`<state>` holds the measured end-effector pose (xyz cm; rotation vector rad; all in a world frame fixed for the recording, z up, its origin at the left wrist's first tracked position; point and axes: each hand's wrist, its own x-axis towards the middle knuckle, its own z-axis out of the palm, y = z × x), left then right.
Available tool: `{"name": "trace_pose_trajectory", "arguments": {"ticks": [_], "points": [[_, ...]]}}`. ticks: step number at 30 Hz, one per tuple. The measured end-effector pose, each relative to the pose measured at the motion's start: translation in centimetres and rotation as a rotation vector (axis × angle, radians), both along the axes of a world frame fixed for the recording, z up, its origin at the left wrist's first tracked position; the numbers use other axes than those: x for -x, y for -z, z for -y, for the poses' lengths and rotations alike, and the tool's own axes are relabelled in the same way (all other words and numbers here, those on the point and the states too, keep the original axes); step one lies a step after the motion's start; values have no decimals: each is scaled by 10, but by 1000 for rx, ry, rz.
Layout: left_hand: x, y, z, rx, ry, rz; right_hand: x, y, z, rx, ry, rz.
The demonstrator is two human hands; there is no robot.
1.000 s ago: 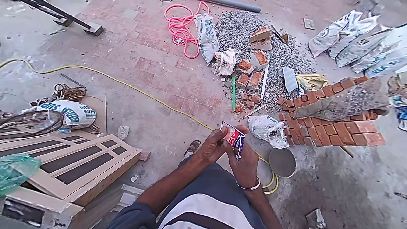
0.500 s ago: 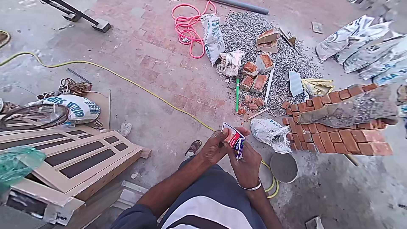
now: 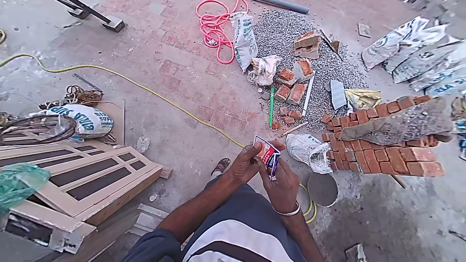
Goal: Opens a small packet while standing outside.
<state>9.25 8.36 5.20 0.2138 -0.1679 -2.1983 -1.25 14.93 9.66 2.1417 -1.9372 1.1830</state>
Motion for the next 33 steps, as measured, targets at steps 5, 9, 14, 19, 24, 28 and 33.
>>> {"name": "trace_pose_trajectory", "arguments": {"ticks": [5, 9, 14, 19, 24, 28, 33], "points": [[0, 0, 0, 6, 9, -9, 0, 2, -1, 5, -9, 58], [0, 0, 0, 10, 5, -20, 0, 3, -2, -3, -9, 84], [0, 0, -1, 10, 29, -14, 0, 5, -4, -1, -12, 101], [2, 1, -1, 20, 32, -13, 1, 5, -3, 8, -1, 115], [5, 3, 0, 22, 51, -13, 5, 7, -5, -3, 17, 130], [11, 2, 0, 11, 64, -14, 10, 8, -6, -2, 39, 142], [17, 1, 1, 7, 85, 9, 14, 8, -8, -3, 61, 153]]}}
